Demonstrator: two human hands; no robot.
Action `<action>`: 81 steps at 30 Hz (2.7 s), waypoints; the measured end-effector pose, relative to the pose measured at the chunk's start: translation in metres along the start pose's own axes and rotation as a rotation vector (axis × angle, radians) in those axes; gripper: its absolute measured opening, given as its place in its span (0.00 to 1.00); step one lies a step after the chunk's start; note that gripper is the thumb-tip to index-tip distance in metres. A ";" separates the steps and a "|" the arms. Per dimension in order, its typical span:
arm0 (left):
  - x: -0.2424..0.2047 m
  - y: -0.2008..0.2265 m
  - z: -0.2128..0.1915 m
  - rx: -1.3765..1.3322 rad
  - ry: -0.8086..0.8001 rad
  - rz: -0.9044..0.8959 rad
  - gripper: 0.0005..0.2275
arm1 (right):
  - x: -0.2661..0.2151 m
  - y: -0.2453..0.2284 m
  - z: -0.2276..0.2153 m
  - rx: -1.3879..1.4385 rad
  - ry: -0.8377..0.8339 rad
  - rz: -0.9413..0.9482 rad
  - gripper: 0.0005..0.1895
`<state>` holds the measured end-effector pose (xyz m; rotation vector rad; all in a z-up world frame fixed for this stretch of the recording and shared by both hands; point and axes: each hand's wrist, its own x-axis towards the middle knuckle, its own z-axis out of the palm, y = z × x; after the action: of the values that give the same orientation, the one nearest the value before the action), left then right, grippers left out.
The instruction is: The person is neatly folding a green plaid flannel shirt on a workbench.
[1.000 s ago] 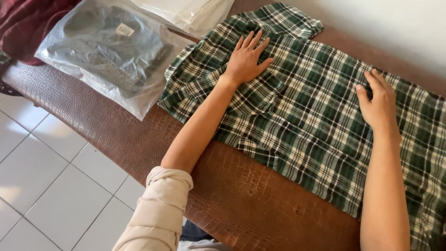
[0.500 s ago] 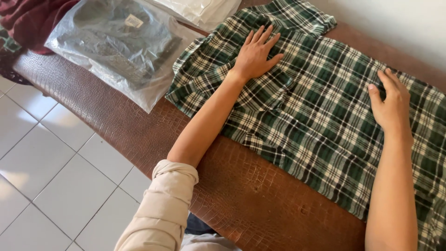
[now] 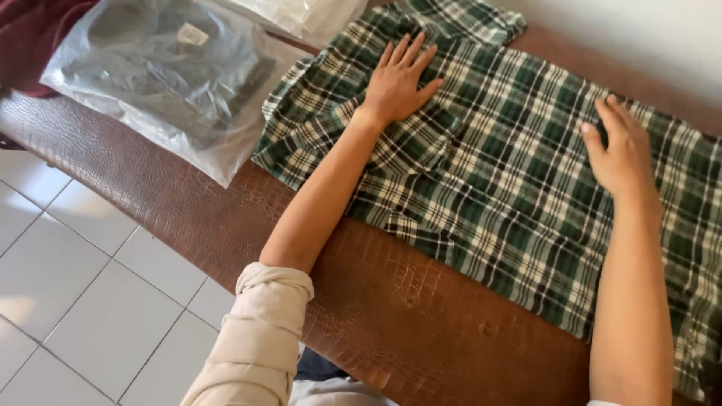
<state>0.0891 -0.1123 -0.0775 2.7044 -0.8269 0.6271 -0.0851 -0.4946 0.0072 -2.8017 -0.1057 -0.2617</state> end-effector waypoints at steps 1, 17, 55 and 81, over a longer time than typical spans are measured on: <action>-0.002 -0.003 0.000 -0.005 -0.010 0.000 0.31 | 0.002 0.004 0.004 0.002 -0.008 0.007 0.26; 0.025 0.026 -0.022 0.015 -0.079 0.098 0.21 | -0.001 0.010 -0.025 -0.099 0.004 0.125 0.29; 0.049 0.068 0.022 -0.011 -0.165 0.055 0.33 | -0.048 0.017 -0.039 -0.131 -0.153 0.446 0.36; -0.054 0.060 -0.088 -0.197 -0.213 0.168 0.29 | 0.016 -0.146 0.050 0.035 -0.177 -0.208 0.32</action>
<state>-0.0151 -0.1047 -0.0195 2.5687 -1.1151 0.2738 -0.0756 -0.3403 0.0094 -2.7749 -0.4394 -0.0585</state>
